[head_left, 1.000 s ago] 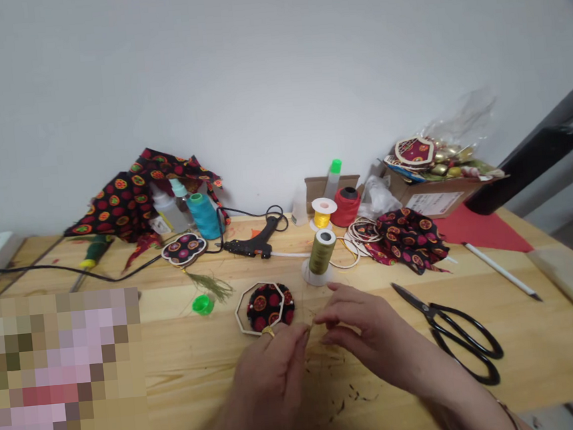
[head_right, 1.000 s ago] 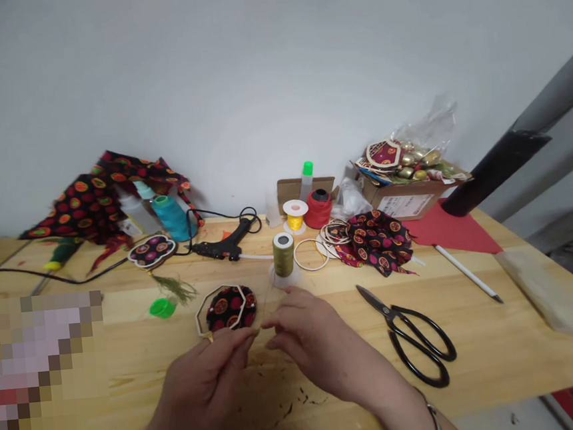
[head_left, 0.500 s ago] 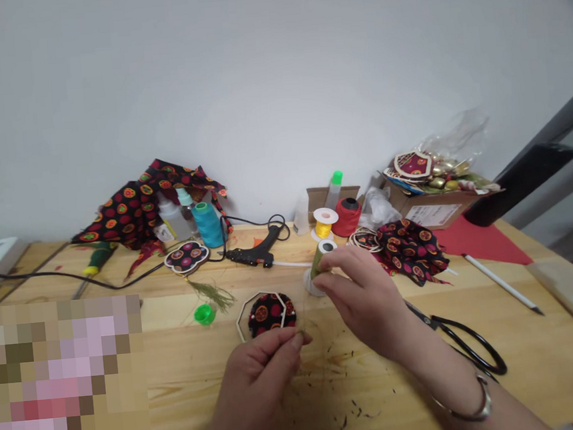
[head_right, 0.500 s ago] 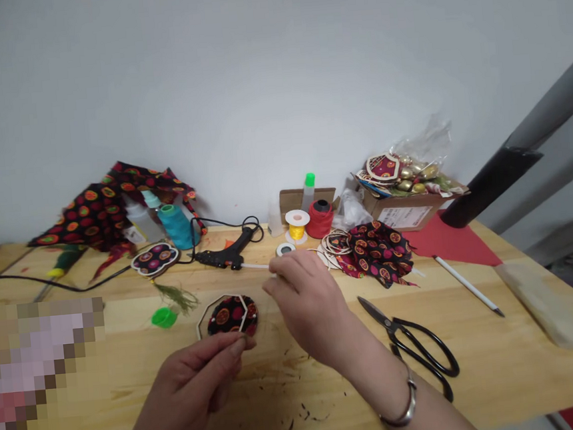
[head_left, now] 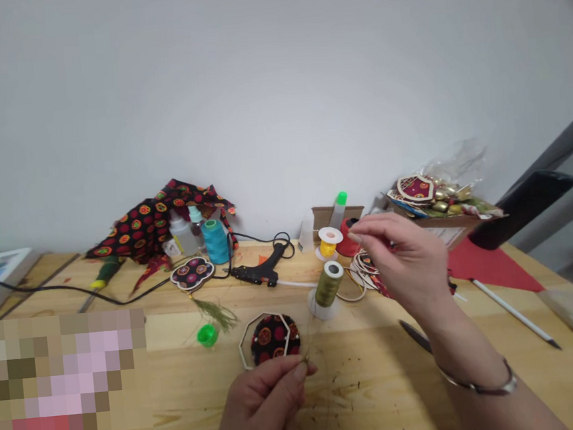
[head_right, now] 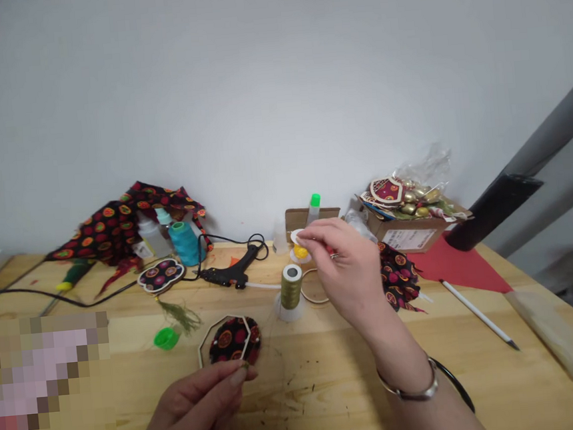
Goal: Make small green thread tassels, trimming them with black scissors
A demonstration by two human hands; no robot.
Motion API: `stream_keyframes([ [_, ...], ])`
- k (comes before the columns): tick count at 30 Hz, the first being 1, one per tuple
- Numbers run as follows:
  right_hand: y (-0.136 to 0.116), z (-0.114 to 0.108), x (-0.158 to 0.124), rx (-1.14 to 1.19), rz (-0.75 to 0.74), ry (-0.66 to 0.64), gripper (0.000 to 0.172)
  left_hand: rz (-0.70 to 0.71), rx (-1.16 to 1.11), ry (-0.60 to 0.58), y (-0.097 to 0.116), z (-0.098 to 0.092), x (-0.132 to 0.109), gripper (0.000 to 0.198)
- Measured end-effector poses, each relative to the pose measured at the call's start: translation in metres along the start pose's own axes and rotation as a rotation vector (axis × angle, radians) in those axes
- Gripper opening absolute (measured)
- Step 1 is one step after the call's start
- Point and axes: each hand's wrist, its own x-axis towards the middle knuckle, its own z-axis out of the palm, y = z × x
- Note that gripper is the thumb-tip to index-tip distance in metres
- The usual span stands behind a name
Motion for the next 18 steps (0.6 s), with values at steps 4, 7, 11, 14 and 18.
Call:
stream_keyframes([
  [4, -0.023, -0.029, -0.006, -0.018, 0.120, 0.190, 0.014, -0.019, -0.028, 0.029, -0.001, 0.000, 0.002, 0.033],
  [7, -0.041, -0.053, -0.018, -0.131, 0.114, 0.210, 0.015, -0.027, -0.047, 0.055, -0.002, 0.000, 0.002, 0.031],
  [11, -0.042, -0.074, -0.050, -0.181, 0.008, -0.390, 0.026, -0.028, -0.047, 0.075, -0.001, -0.002, 0.002, 0.031],
  [14, -0.022, -0.084, -0.083, -0.278, 0.086, -0.866, 0.058, -0.040, -0.069, 0.112, 0.001, -0.003, 0.001, 0.028],
  [18, 0.019, -0.103, -0.125, -0.504, 0.345, -0.957, 0.052, -0.028, -0.089, 0.130, 0.006, -0.004, 0.000, 0.021],
])
